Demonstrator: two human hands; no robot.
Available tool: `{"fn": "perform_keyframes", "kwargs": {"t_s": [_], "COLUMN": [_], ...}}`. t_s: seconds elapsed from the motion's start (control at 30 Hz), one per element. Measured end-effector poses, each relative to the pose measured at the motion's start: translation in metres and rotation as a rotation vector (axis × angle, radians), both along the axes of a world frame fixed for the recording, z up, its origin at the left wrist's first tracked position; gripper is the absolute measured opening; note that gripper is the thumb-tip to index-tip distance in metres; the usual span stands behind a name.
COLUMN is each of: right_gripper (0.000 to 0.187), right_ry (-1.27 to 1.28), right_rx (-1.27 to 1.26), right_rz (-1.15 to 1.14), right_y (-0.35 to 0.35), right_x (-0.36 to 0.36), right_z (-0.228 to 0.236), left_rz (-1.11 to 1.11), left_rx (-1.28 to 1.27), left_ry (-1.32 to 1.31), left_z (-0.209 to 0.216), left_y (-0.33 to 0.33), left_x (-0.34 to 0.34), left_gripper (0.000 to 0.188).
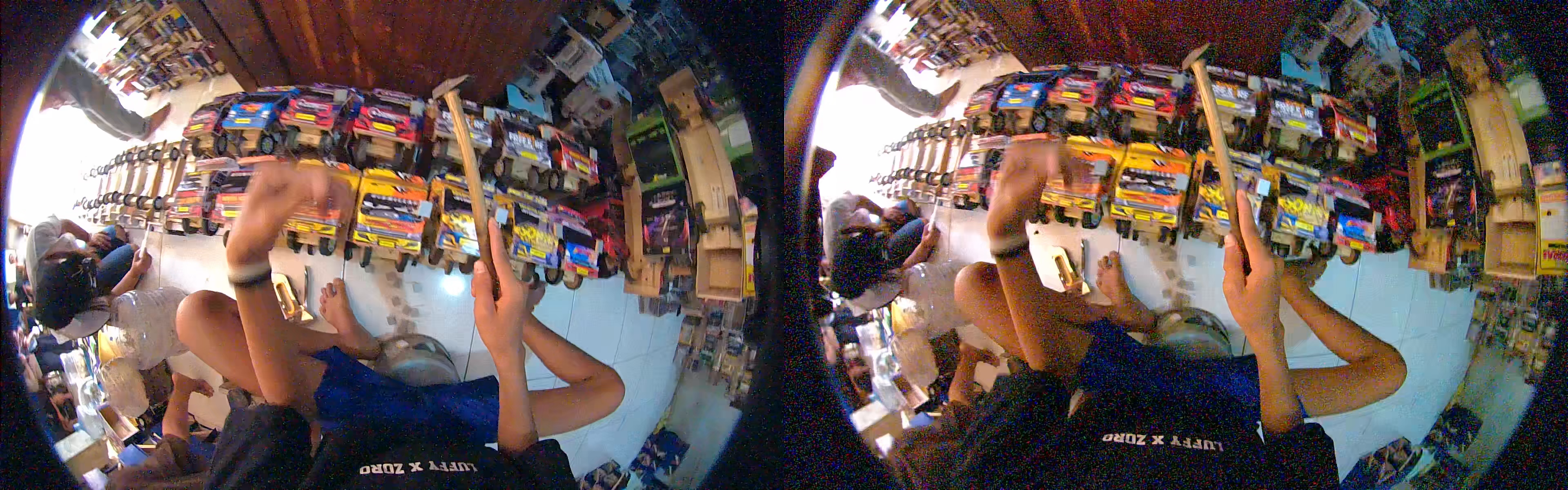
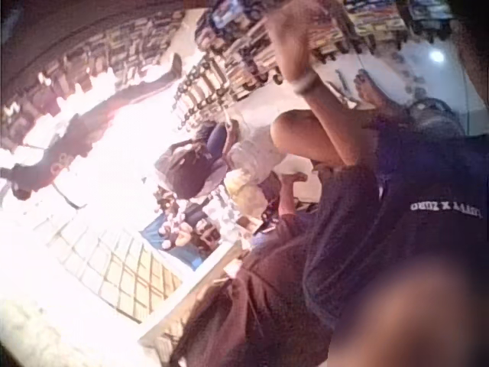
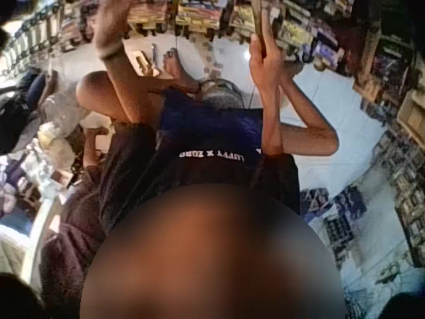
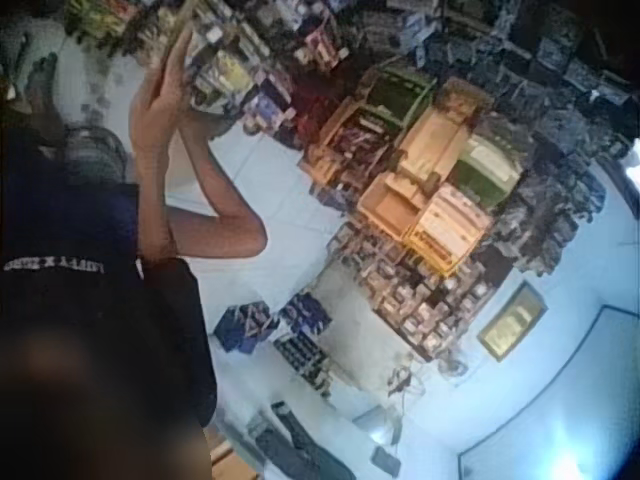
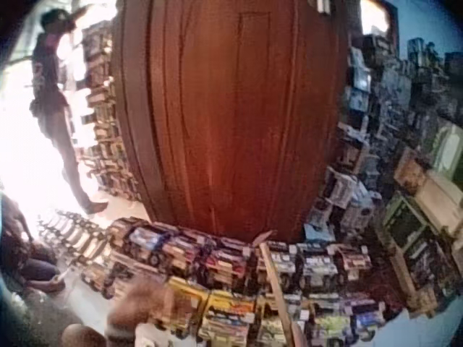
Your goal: The person sits on the floor in a toy store and repeatedly uses a hammer to strike small wooden toy trucks arranged on the floor. The person holds the hammer in one hand and occasionally adjusts the toys with the other hand while striking them.
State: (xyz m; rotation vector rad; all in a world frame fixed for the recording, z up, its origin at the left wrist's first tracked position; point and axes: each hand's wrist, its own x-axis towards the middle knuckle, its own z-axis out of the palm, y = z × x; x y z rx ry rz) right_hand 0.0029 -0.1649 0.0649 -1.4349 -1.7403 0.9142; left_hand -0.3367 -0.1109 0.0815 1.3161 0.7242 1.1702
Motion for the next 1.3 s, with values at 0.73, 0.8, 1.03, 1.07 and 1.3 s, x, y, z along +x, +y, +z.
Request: {"fn": "perform_keyframes", "kwargs": {"t_s": [0.73, 0.8, 1.03, 1.07, 1.3], "right_gripper": [0.059, 0.060, 0.063, 0.063, 0.061], "right_ry": [0.168, 0.176, 0.214, 0.210, 0.208], "right_rx": [-0.195, -0.213, -0.167, -0.161, -0.241], "right_rz": [-0.023, -0.017, 0.024, 0.036, 0.026], "right_y": [-0.019, -0.020, -0.018, -0.017, -0.017], "right_x": [0.004, 0.002, -0.004, -0.005, -0.013], "right_z": [-0.012, -0.012, -0.017, -0.017, -0.012], "left_rz": [-0.102, -0.142, 0.073, 0.098, -0.037], "left_rx": [0.028, 0.080, -0.237, -0.263, -0.129], "left_ry": [1.256, 1.333, 0.861, 0.793, 0.427], "left_z": [-0.362, -0.355, -0.292, -0.276, -0.115], "left_y": [-0.139, -0.140, -0.130, -0.128, -0.118], "left_x": [0.144, 0.138, 0.137, 0.139, 0.090], "left_gripper": [0.023, 0.020, 0.019, 0.018, 0.020]}}
